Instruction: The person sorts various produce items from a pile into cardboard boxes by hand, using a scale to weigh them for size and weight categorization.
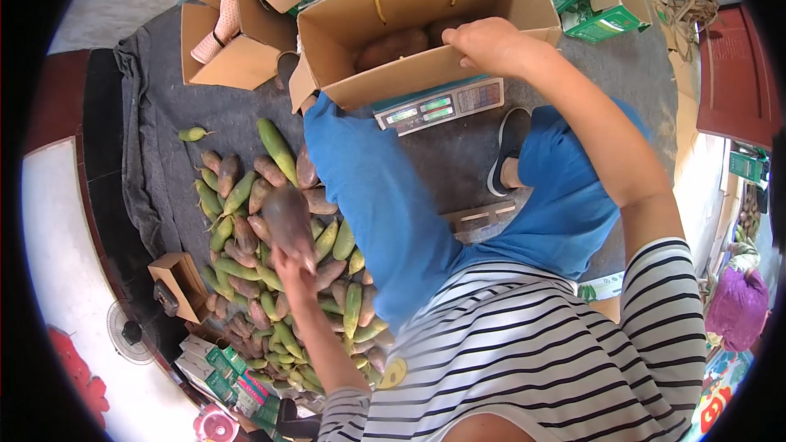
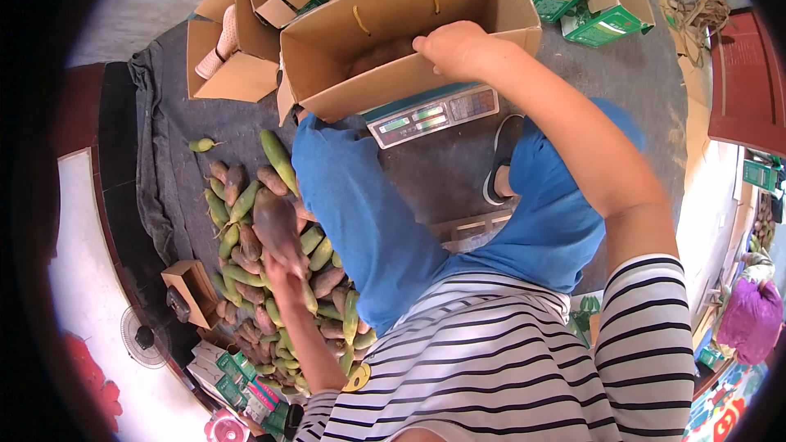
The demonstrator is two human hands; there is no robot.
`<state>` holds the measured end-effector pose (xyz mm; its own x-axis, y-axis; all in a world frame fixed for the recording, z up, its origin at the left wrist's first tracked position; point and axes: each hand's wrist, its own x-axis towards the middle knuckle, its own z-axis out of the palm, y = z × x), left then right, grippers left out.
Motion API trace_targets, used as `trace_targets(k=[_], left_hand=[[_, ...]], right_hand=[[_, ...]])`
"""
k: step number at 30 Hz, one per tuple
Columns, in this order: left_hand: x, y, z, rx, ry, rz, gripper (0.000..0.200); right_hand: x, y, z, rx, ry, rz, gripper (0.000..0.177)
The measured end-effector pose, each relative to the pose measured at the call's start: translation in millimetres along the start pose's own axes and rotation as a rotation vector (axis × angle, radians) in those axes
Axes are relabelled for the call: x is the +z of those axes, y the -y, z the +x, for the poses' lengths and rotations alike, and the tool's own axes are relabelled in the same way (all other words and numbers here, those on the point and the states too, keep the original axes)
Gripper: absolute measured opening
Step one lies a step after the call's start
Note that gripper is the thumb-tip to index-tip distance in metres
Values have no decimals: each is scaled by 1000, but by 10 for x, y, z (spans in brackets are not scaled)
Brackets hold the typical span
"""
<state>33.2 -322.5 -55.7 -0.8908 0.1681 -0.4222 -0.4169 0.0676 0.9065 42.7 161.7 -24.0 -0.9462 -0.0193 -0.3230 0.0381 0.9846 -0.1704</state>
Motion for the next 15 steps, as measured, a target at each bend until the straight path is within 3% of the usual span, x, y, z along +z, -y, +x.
trace_targets(k=[1, 3, 5, 8, 10, 12, 13, 15], left_hand=[[329, -310, 153, 175, 93, 24, 86], [934, -858, 424, 344, 234, 107, 90], [1662, -1321, 608, 502, 381, 206, 78], [2456, -1381, 1145, 667, 657, 396, 70], [2950, -1321, 1338, 639, 831, 487, 66], [3202, -1115, 1510, 688, 867, 683, 61], [3187, -1062, 1519, 976, 660, 1065, 56], [2963, -1119, 1472, 1028, 565, 962, 50]], right_hand=[[-6, 0, -11, -2, 4, 2, 31], [27, -3, -21, -15, -8, -9, 30], [-25, 30, -55, -28, 5, -15, 29], [81, -2, -55, -61, -111, 13, 30], [33, 25, -57, -54, -73, 5, 30], [43, 43, -42, -53, -50, 4, 30], [60, 18, -32, -55, -49, 5, 29], [87, -34, -16, -64, -94, 2, 27]])
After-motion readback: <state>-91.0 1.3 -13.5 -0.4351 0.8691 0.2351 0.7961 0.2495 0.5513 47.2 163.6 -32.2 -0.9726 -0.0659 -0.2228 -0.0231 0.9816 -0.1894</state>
